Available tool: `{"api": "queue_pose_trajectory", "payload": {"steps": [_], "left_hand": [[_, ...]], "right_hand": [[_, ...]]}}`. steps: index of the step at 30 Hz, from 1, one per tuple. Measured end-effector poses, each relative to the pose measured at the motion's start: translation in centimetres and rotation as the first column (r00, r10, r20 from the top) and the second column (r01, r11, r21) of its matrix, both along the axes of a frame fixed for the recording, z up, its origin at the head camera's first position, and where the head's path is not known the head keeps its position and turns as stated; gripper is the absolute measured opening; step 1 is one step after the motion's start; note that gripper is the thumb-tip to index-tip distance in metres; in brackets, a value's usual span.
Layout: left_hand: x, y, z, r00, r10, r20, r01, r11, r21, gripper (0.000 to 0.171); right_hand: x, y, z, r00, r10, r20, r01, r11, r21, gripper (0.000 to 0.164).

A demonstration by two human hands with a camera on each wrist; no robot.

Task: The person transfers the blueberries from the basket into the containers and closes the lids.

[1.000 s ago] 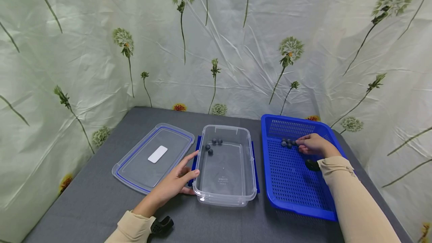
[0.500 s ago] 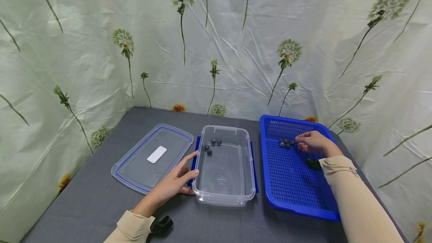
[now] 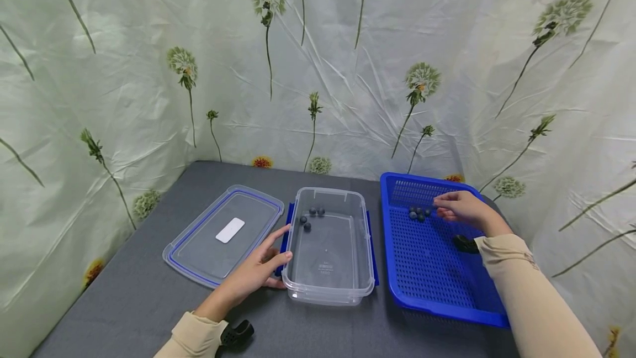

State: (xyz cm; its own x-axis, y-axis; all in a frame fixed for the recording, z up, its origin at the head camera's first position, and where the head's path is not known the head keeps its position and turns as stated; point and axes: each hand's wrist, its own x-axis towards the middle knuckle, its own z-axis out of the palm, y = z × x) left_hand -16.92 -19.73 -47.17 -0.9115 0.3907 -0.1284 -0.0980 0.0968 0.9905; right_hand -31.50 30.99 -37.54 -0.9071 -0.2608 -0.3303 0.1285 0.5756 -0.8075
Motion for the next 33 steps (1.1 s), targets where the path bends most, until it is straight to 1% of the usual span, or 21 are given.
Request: {"api": "queue_pose_trajectory", "payload": {"steps": [8, 15, 18, 23, 30, 33], "left_hand": [[0.0, 0.0, -0.2, 1.0, 0.006, -0.005, -0.006, 1.0, 0.001, 0.074], [0.1, 0.1, -0.3, 1.0, 0.022, 0.003, -0.022, 1.0, -0.009, 0.075], [0.1, 0.1, -0.3, 1.0, 0.015, -0.001, -0.015, 1.0, -0.005, 0.075], [0.0, 0.1, -0.2, 1.0, 0.009, -0.006, -0.009, 1.0, -0.003, 0.075], [0.0, 0.2, -0.5, 0.999, 0.032, 0.008, -0.032, 0.999, -0.014, 0.073], [0.0, 0.1, -0.4, 1.0, 0.029, 0.004, -0.029, 0.999, -0.019, 0.073]], "right_hand": [[0.5, -0.6, 0.8, 0.999, 0.0, -0.036, 0.0, 1.0, -0.003, 0.058], [1.2, -1.9, 1.6, 0.996, 0.034, -0.087, -0.032, 0.999, 0.023, 0.059], [1.5, -2.7, 2.0, 0.995, 0.045, -0.092, -0.045, 0.999, 0.007, 0.059], [1.7, -4.3, 2.9, 0.989, 0.092, -0.118, -0.095, 0.995, -0.02, 0.059], [2.1, -7.0, 4.1, 0.976, 0.152, -0.153, -0.158, 0.987, -0.023, 0.056], [2.4, -8.4, 4.7, 0.97, 0.176, -0.169, -0.184, 0.982, -0.031, 0.055]]}}
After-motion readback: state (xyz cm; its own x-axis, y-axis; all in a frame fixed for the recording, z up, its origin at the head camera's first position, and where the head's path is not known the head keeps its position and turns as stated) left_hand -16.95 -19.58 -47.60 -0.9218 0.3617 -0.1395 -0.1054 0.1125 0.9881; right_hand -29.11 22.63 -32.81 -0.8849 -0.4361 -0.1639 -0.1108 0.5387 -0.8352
